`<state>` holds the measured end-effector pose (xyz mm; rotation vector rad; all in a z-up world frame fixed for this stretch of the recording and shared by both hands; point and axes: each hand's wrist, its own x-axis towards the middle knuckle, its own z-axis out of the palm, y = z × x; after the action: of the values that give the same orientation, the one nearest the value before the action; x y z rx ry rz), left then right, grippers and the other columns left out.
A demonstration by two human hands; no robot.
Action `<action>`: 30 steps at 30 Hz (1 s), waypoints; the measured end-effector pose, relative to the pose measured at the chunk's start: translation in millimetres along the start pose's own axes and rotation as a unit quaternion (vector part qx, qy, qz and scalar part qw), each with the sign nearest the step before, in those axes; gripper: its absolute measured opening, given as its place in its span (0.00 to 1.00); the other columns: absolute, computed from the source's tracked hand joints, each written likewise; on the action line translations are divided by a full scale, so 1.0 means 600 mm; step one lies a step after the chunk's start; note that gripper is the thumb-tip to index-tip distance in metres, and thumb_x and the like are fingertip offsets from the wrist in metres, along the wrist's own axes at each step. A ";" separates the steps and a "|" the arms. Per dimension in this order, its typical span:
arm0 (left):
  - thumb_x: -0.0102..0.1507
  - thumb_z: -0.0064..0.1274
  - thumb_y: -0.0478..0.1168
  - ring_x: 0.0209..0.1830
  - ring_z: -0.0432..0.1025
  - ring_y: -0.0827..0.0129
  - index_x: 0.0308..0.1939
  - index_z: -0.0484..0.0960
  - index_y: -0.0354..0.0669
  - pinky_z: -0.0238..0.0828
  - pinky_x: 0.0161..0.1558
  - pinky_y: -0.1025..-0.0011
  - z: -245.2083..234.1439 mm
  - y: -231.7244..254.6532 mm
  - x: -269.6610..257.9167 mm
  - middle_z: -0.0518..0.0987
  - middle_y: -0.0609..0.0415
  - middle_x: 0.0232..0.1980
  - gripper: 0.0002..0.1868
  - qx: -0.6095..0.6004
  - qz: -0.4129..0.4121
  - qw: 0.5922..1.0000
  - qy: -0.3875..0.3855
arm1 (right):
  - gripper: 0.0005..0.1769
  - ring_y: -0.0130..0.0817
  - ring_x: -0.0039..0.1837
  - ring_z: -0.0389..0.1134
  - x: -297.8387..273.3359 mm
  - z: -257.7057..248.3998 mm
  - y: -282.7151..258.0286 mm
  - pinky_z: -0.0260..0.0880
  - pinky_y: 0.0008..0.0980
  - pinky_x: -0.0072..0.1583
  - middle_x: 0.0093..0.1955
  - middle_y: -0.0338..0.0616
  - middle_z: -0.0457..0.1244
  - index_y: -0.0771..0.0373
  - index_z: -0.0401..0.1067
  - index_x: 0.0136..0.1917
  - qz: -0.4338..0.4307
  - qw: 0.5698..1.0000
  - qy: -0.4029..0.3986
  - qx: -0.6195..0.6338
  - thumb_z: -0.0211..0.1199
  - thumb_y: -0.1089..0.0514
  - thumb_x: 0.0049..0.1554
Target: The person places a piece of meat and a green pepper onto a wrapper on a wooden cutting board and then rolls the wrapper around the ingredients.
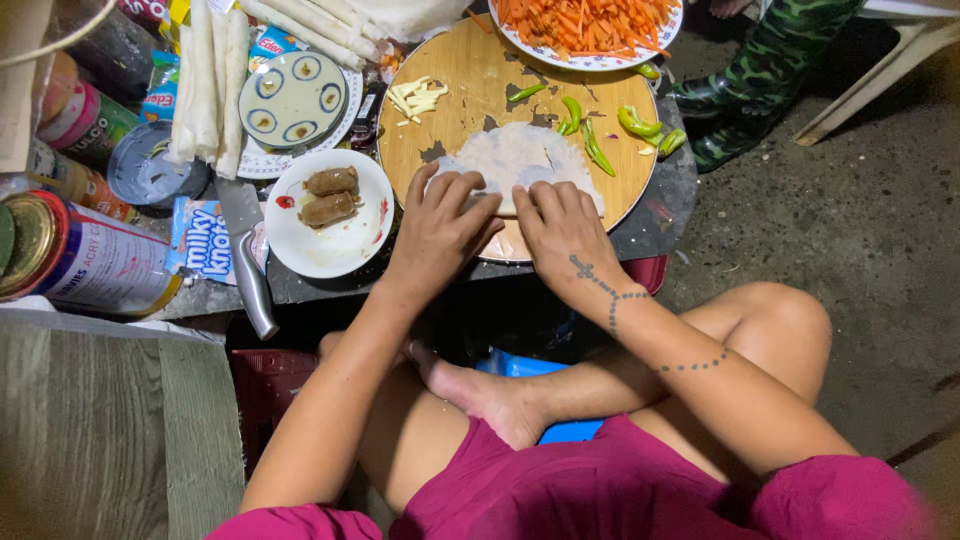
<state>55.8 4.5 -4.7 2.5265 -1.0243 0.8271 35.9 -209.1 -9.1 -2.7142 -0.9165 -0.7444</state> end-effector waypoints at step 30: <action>0.68 0.55 0.40 0.51 0.70 0.60 0.55 0.79 0.39 0.59 0.70 0.48 0.034 -0.029 0.025 0.75 0.52 0.48 0.13 0.053 -0.006 0.997 -0.050 | 0.13 0.49 0.56 0.63 0.064 0.030 0.056 0.62 0.43 0.57 0.50 0.49 0.62 0.64 0.71 0.56 -0.029 0.997 0.030 0.071 0.60 0.62 0.57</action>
<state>84.8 -0.7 -12.6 2.6848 -1.0200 0.7770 89.7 -210.2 -5.4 -2.5397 -0.9980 -0.7366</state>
